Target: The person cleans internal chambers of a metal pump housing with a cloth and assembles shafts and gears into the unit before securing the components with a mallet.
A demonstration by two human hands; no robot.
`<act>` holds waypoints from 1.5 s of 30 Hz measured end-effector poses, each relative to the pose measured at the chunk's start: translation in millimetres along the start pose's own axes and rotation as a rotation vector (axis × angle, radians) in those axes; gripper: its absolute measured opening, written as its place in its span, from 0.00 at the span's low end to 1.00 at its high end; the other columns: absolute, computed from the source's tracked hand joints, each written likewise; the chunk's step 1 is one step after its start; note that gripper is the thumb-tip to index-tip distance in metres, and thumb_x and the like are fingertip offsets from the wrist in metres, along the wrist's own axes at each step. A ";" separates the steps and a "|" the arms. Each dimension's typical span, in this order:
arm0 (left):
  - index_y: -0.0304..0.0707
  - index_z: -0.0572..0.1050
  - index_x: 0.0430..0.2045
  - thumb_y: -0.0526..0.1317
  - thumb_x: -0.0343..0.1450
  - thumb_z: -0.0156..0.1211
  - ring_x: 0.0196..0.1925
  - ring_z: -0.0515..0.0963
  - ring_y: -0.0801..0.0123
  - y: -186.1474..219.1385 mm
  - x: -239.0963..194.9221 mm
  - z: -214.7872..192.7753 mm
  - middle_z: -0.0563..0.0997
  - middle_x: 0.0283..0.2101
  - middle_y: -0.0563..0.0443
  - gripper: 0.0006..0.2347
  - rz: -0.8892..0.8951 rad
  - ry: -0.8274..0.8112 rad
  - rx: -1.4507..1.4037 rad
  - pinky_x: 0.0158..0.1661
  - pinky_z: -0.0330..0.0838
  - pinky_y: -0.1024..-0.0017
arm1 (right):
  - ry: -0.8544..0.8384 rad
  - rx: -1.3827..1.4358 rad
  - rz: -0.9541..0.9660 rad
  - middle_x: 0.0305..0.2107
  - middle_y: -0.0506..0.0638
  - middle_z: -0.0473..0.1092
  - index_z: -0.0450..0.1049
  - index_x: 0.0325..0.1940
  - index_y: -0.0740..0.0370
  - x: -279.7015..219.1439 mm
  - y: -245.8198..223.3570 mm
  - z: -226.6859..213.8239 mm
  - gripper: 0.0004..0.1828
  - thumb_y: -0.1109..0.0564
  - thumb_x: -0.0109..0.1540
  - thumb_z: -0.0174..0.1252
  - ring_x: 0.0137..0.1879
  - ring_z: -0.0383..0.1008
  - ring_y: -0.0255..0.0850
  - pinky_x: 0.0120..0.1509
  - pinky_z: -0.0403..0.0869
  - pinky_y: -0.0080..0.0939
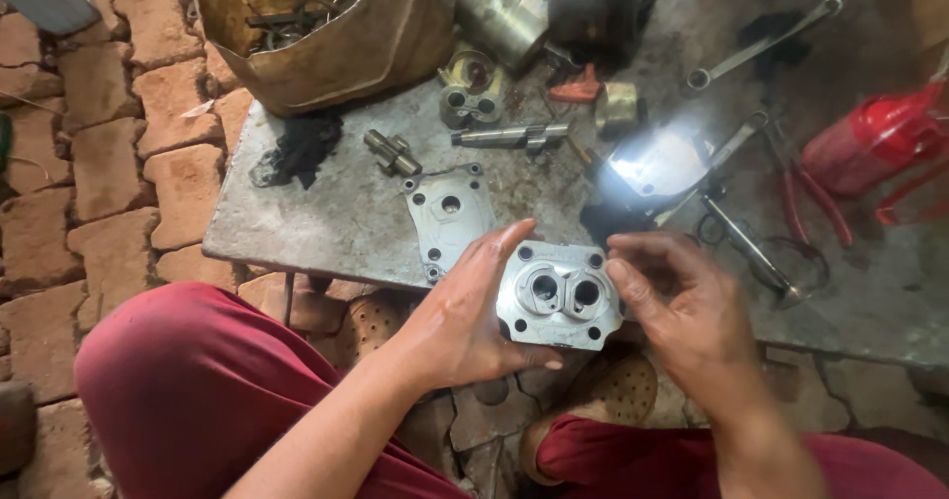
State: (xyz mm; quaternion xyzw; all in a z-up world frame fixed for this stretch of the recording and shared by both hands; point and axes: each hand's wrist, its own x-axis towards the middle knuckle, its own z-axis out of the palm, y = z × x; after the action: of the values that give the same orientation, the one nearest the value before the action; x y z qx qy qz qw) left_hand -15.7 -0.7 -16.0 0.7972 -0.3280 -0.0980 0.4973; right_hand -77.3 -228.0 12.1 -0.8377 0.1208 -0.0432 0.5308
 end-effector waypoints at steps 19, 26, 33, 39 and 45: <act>0.32 0.62 0.62 0.43 0.53 0.83 0.62 0.79 0.46 33.4 -20.3 4.8 0.74 0.59 0.36 0.44 0.265 0.277 0.035 0.59 0.76 0.59 | -0.190 1.253 0.567 0.49 0.51 0.76 0.70 0.61 0.56 -58.7 -0.8 29.9 0.34 0.30 0.65 0.42 0.53 0.75 0.46 0.50 0.76 0.50; 0.33 0.50 0.76 0.60 0.66 0.72 0.76 0.61 0.48 37.8 -23.8 -4.2 0.62 0.74 0.39 0.49 0.341 0.265 -0.415 0.79 0.55 0.54 | -0.063 1.288 0.441 0.48 0.50 0.75 0.71 0.58 0.56 -38.1 -2.1 41.5 0.25 0.38 0.68 0.47 0.53 0.76 0.43 0.58 0.74 0.51; 0.34 0.65 0.67 0.70 0.70 0.40 0.66 0.73 0.54 25.2 -31.4 -2.4 0.75 0.65 0.43 0.40 -0.575 0.137 -1.721 0.66 0.63 0.56 | -0.173 1.226 0.468 0.44 0.48 0.75 0.71 0.55 0.56 -18.1 -12.8 53.9 0.25 0.36 0.67 0.50 0.51 0.76 0.41 0.56 0.75 0.48; 0.38 0.72 0.59 0.61 0.71 0.50 0.57 0.79 0.54 27.2 -46.7 -19.4 0.79 0.57 0.44 0.29 -0.450 0.006 -2.114 0.59 0.72 0.55 | -0.431 0.537 0.113 0.49 0.50 0.76 0.70 0.66 0.60 -4.3 -70.5 38.6 0.33 0.35 0.67 0.46 0.55 0.75 0.38 0.58 0.71 0.41; 0.36 0.73 0.57 0.54 0.70 0.55 0.54 0.80 0.55 17.8 -47.2 -27.4 0.82 0.53 0.44 0.26 -0.483 0.219 -2.113 0.55 0.74 0.56 | 0.198 0.468 0.055 0.40 0.49 0.71 0.73 0.58 0.62 -34.4 -15.7 48.6 0.23 0.42 0.70 0.51 0.41 0.68 0.35 0.45 0.69 0.36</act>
State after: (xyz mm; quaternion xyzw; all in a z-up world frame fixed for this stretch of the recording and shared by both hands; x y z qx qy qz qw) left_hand -46.2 43.4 4.5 0.0146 0.1331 -0.3540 0.9256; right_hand -98.4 -170.4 7.2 -0.6801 0.1818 -0.1375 0.6968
